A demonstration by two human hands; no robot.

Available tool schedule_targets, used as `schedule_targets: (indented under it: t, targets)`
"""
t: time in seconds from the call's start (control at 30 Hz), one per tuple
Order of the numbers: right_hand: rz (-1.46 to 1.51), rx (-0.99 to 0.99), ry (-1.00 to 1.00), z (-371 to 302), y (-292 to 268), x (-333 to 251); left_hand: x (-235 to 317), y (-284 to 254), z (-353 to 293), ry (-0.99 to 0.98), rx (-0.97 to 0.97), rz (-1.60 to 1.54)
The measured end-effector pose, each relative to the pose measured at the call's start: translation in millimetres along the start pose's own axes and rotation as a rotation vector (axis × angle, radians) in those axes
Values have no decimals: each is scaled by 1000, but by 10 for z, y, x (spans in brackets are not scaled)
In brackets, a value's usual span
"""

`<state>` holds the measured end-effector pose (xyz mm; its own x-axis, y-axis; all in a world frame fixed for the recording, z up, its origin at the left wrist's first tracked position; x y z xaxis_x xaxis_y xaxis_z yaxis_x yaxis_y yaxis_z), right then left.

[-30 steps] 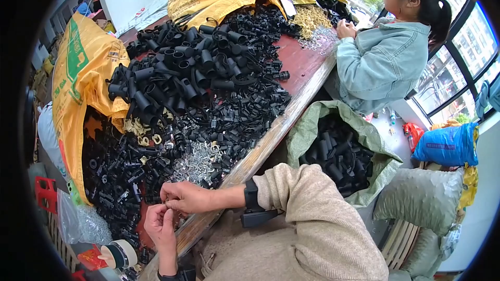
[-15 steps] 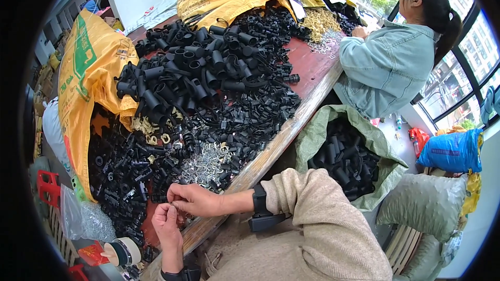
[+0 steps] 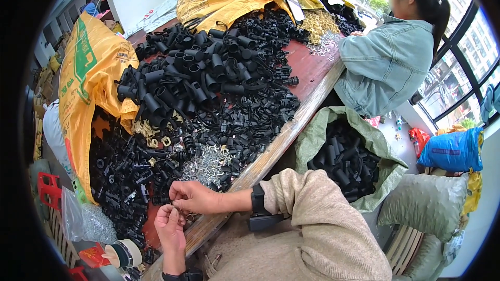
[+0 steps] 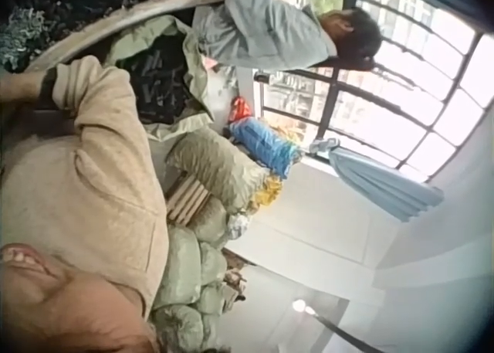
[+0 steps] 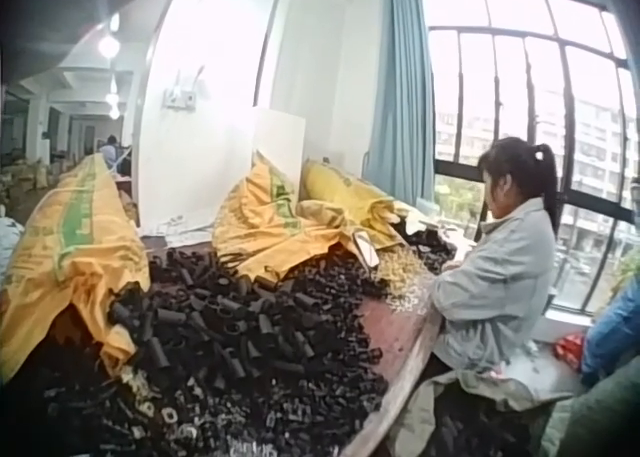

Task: The person assembles components by hand, picking up a black plastic housing and a small beige part from the table. They insert the beige part into the housing, then press a black plastic sleeve over the assembly before setting it aside.

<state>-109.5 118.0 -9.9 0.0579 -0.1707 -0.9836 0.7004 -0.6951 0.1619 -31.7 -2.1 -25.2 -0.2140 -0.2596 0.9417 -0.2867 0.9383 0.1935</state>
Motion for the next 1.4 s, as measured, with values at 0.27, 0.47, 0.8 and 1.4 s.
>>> schedule_targets:
  t: [0.27, 0.47, 0.8, 1.4]
  targets:
    - [244, 1, 106, -13, 56, 53, 0, -9, -3, 95, 56, 76]
    - [450, -8, 252, -4, 69, 118, -6, -7, 0, 113, 59, 118]
    - [38, -35, -33, -42, 44, 9, -113, -82, 32, 6, 115, 76]
    - [-186, -79, -123, -52, -71, -62, -29, 92, 12, 9, 93, 130]
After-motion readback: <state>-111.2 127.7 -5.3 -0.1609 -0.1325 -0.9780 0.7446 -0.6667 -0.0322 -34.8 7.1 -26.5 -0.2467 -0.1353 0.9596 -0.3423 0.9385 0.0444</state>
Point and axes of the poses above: each hand's wrist, its own z-axis towards the middle knuckle, its own y-axis out of the palm, x = y × z, the point moved 3 cm from there along z, towards the middle knuckle, and after that the axes turned 10 degrees about z, right-handed, at the moved point
